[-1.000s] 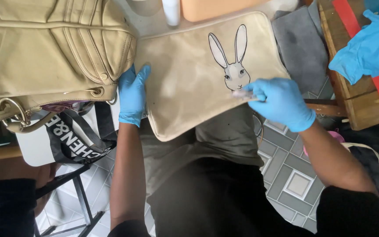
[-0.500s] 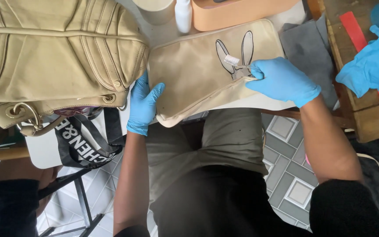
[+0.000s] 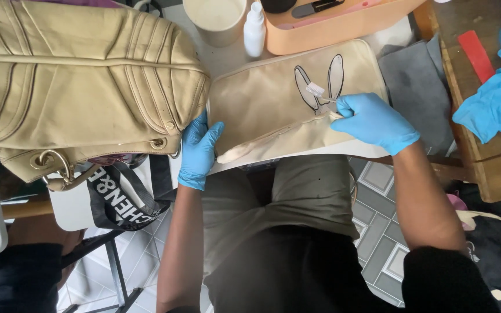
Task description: Cleaning a white pouch with a rabbit design using a spray bottle of cleaner and a small brush to remove stains.
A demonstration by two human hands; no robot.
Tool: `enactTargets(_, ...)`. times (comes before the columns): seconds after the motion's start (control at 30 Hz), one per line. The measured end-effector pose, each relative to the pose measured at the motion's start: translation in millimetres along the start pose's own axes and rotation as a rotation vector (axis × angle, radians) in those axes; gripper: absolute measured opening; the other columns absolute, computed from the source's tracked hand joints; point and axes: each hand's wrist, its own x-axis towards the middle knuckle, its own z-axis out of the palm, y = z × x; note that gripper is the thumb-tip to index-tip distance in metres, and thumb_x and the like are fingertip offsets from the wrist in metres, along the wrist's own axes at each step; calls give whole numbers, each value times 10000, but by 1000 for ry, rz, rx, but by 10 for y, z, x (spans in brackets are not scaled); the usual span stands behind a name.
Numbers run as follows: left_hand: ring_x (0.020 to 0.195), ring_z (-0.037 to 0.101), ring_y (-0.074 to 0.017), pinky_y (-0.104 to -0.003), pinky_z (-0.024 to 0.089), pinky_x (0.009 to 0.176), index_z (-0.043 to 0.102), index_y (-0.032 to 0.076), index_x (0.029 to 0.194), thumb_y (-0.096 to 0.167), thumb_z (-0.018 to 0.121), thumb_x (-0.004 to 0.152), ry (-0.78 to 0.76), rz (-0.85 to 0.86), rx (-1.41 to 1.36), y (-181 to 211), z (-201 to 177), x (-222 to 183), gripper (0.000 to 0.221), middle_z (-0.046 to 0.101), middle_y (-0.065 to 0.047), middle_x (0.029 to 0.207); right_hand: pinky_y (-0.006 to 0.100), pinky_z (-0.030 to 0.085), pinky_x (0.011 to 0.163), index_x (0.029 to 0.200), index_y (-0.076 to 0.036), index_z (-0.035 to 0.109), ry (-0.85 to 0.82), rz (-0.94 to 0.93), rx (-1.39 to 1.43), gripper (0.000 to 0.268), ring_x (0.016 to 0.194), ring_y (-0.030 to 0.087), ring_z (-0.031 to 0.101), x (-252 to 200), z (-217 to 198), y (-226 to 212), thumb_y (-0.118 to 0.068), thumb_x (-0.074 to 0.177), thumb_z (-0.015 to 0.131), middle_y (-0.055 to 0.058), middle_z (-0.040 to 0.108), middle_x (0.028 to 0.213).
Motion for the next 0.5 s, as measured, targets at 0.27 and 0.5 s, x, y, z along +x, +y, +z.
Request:
enactTargets(0.27,1242,608,-189,-445,497,1101,616,106,1393,83,733,935,40,15,29,67,129,-51,473,683,-64,1312,334,417,590,603,-123,442,-86,-51,142,472,561,167,454,-88,86,294,-266,799,848,-3,439,550)
enactTargets(0.5,1198,613,-153,-420,506,1084,658,115,1342,103,664,988,82,22,94,-251,-116,-35,354,712,-66,1254,469,517,1028,1002,-33,812,-193,-60,296,429,1045,262,723,-442,-139,-175,-377,1013,556,169,826,1018)
